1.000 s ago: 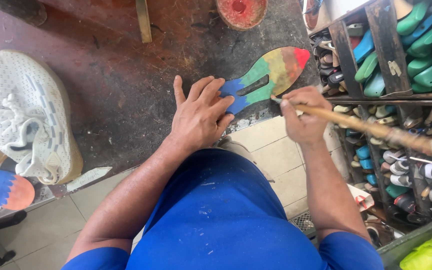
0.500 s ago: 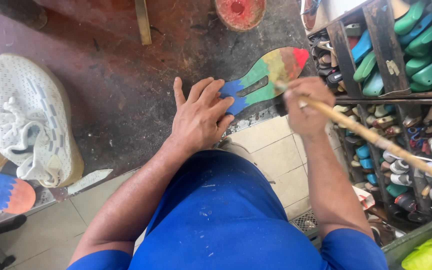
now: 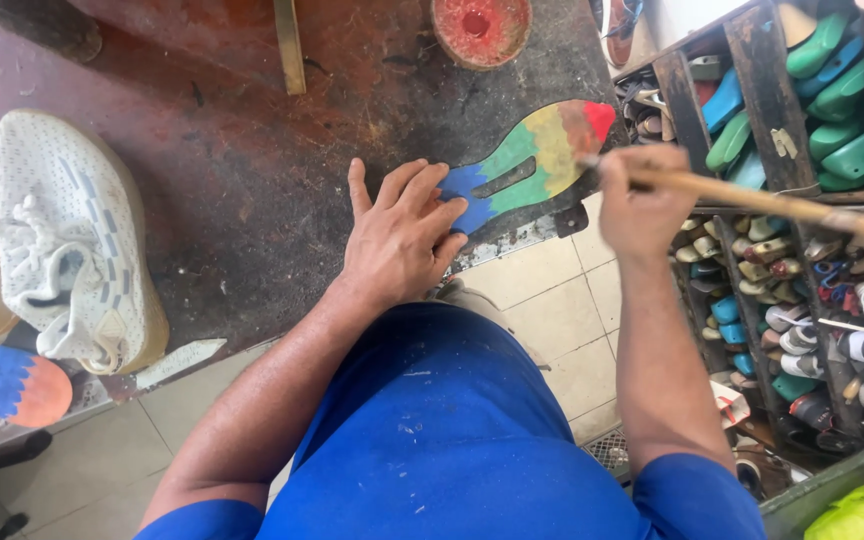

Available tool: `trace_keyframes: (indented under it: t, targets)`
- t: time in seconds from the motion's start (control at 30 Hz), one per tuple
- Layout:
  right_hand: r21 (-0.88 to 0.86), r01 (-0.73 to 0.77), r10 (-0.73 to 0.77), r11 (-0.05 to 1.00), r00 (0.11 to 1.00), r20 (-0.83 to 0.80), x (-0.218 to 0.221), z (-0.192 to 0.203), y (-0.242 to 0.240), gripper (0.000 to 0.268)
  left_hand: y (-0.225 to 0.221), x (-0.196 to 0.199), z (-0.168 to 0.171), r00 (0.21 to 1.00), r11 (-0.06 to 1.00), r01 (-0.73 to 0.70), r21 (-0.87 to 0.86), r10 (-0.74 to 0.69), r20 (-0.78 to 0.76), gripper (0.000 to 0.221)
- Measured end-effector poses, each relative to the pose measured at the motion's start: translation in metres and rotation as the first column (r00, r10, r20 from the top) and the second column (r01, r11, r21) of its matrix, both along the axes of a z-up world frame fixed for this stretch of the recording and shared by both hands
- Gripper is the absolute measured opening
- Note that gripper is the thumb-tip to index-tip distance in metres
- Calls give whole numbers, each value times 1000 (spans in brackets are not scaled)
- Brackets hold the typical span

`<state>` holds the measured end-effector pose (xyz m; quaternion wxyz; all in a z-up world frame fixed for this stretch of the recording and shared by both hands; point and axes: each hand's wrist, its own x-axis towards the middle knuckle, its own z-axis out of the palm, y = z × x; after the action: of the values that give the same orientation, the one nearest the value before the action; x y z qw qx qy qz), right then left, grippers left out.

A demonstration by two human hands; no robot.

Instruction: Applying a liquid coating to a shoe sole using a brush at a repair bench

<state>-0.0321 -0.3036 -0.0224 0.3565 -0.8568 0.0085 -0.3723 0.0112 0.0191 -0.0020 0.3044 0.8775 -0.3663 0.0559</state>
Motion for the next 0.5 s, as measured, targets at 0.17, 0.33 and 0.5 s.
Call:
trace_keyframes:
  t: [0.17,0.33,0.5]
  targets:
    - [26,78,-79,997,996,51,12,22,-10,13,1,0,5,1000,1000,6,9,-6,-3,31]
    - [-117,69,-70,991,997,-10,18,10,-17,19,2,-1,7,1000,1000,-8,19,8,-8,32]
    - [296,-177,160,939,984,83,49,79,13,18,5,0,20,999,1000,4,-23,-3,39,24]
